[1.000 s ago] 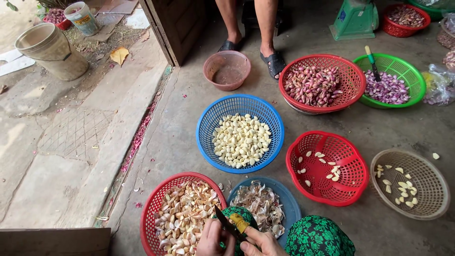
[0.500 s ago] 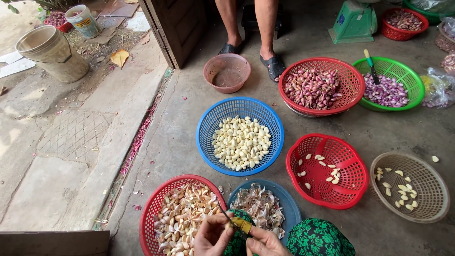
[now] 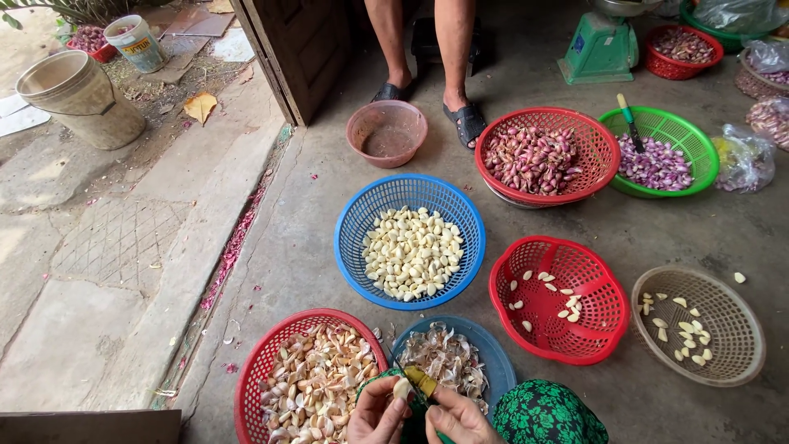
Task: The person sits on the floor and peels garlic cloves using a small knife, placing the peeled cloves into a blue basket and the skins into a red basket. Another person is also present, peeling shallots nearby.
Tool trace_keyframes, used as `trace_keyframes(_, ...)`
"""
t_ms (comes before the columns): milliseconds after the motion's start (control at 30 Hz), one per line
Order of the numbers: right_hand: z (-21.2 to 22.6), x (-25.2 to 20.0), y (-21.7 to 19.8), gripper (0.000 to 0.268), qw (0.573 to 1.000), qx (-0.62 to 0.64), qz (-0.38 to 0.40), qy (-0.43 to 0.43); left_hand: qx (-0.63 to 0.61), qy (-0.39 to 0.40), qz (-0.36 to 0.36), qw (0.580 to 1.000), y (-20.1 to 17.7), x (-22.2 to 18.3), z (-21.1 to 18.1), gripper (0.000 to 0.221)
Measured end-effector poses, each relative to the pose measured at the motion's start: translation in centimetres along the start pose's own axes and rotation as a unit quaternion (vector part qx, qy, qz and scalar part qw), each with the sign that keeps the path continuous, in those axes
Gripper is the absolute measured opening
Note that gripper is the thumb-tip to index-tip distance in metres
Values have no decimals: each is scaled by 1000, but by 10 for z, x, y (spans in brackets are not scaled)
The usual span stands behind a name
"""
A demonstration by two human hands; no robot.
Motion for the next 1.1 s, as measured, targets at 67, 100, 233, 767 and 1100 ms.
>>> trace_keyframes(67,-1,-2,-3,51,1000,-4,-11,-5,-3,-16,19,1000,1,-1,-7,37)
trace_keyframes(100,-1,-3,-5,47,1000,-7,-23,-10,-5,-32,39,999,1,-2,-11,37)
trace_keyframes(233,12,-7,0,52,1000,2,12,2,-35,-99,98,990,-12,0,-17,40)
trace_keyframes(767,21,-19,-15,46,991,60,-105,-56,-24,-184,57,981,43,13,-71,32)
trace_keyframes(1100,60,-60,-23,69,976,-23,-211,-49,512,-18,293,808,121,128,-160,80)
Point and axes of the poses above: each hand's wrist, its own x-axis towards the middle knuckle, its own y-axis out of the palm, z = x × y, the point moved 1 cm from there along x, towards the middle knuckle, and after that the axes turned 3 degrees about y, right-handed, at the moved point
